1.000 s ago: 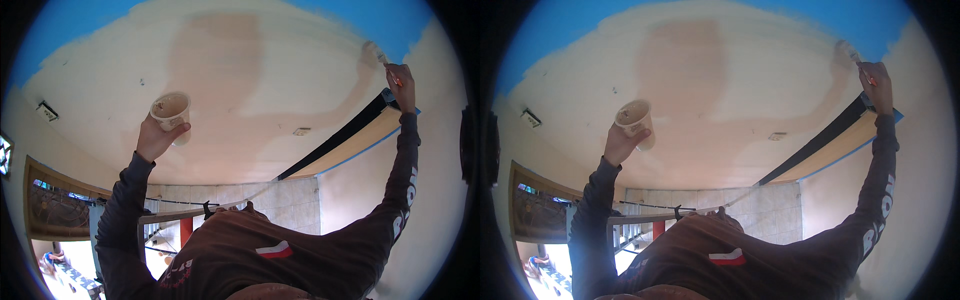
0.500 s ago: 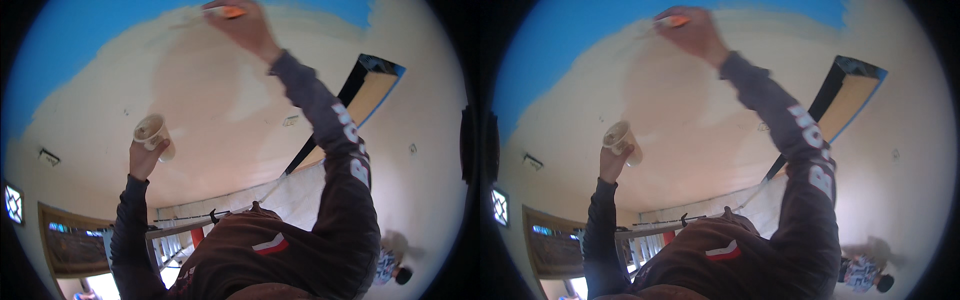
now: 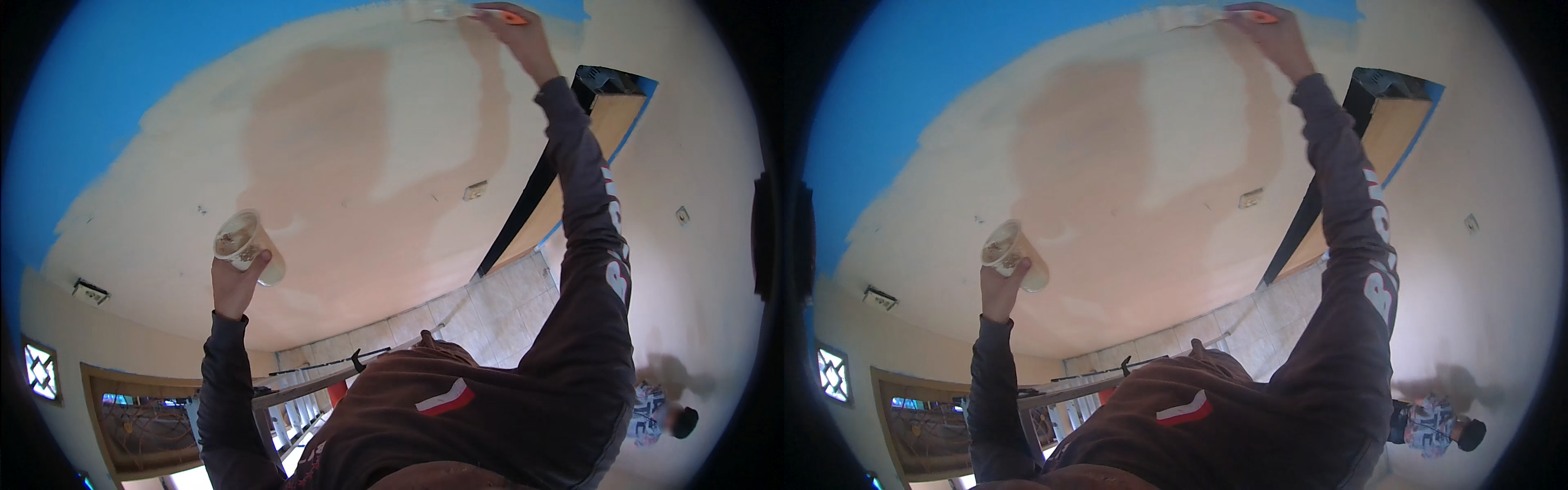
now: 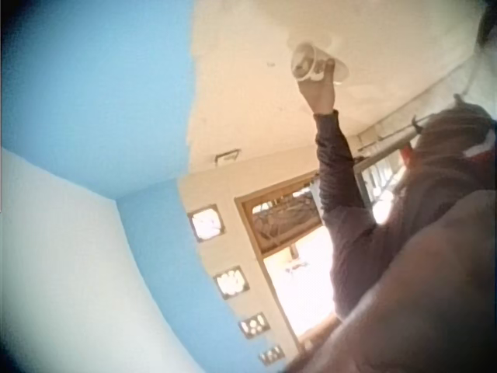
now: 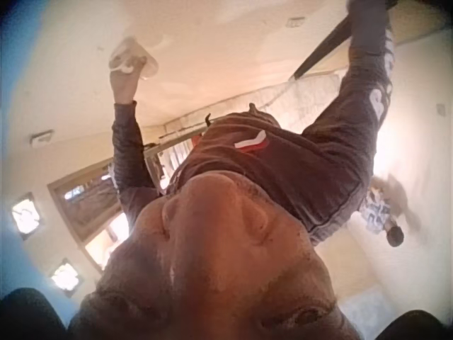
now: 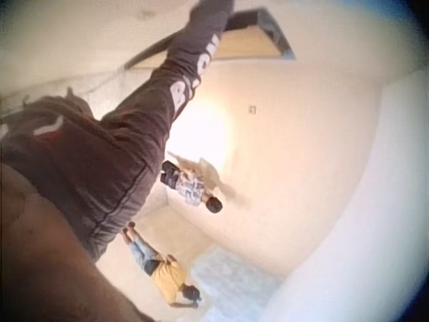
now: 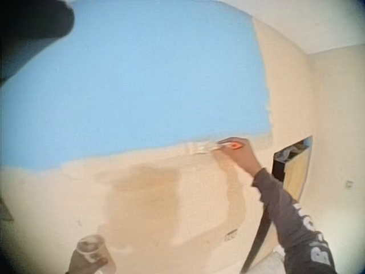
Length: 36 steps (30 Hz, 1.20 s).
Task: The person paints a ceiling using a small brush and a cup of paint. They repeatedly dip the brush into the cup and apply paint to the ceiling surface, working across different sections.
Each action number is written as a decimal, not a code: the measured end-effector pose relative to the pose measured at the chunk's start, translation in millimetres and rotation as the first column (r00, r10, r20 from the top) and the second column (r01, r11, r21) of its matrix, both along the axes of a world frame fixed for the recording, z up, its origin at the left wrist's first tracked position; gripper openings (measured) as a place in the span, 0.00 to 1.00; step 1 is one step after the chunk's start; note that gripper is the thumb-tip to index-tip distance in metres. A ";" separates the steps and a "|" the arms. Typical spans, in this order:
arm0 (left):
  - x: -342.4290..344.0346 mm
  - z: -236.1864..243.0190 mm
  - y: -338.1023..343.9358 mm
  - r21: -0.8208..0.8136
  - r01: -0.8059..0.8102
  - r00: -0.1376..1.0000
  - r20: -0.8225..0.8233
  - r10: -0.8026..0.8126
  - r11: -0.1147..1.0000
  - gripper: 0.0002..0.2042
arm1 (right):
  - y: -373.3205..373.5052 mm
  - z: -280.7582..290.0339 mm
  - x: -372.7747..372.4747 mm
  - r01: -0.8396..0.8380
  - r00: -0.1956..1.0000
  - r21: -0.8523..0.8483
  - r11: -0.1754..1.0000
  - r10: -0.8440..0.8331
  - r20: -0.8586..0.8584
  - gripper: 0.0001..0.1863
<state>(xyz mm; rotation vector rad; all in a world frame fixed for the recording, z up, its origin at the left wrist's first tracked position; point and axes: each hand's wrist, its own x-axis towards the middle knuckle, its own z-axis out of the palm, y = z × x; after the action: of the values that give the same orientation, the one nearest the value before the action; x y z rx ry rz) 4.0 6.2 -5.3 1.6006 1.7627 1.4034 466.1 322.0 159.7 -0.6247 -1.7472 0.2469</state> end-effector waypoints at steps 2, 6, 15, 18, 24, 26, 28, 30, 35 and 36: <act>1.6 2.9 -3.0 -0.031 0.000 1.000 0.013 0.001 1.000 0.25 | 6.7 -4.6 49.2 0.030 0.996 -0.061 0.998 -0.035 -0.081 0.12; 5.1 5.6 -2.5 -0.016 0.037 0.998 0.049 -0.036 0.999 0.24 | 27.1 -15.2 141.9 0.213 0.965 -0.119 0.970 -0.227 -0.127 0.13; -7.1 -3.2 -0.7 -0.035 0.025 0.997 0.068 -0.022 0.999 0.25 | 44.8 -26.1 216.8 0.762 0.646 0.173 0.623 -0.717 -0.263 0.15; -3.9 0.2 -4.8 -0.027 0.019 0.997 0.071 -0.017 0.999 0.26 | 54.0 -29.5 196.7 0.827 0.562 0.213 0.520 -0.771 -0.300 0.14; -2.5 -1.3 1.4 -0.018 0.019 0.997 0.076 -0.018 1.000 0.27 | 82.7 -30.0 158.6 0.825 0.565 0.224 0.519 -0.776 -0.281 0.13; -1.5 -0.9 -1.2 -0.005 0.031 0.997 0.064 -0.031 1.000 0.28 | 60.2 -28.2 109.5 0.774 0.632 0.187 0.606 -0.716 -0.296 0.13; -3.7 -2.8 0.1 0.003 0.052 0.996 0.069 -0.052 0.999 0.28 | 37.4 -29.0 70.4 0.708 0.705 0.297 0.640 -0.624 -0.336 0.12; -2.9 -3.7 -2.4 0.001 0.049 0.996 0.072 -0.049 0.999 0.27 | 6.3 -36.2 20.5 0.624 0.781 0.341 0.703 -0.555 -0.286 0.13; -1.1 0.0 -3.9 0.003 0.034 0.996 0.081 -0.035 0.999 0.27 | -63.5 -42.1 -54.7 0.180 0.964 0.149 0.972 -0.144 -0.224 0.10; -0.3 1.0 -3.6 -0.003 0.035 0.996 0.087 -0.035 0.999 0.26 | -61.5 -40.9 -51.4 0.165 0.970 0.126 0.978 -0.138 -0.198 0.10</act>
<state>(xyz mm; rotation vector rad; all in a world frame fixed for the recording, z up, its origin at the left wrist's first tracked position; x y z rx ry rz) 3.7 2.6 -4.3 1.5364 1.6789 1.4295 414.7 260.6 118.8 -0.6082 -1.5121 0.0708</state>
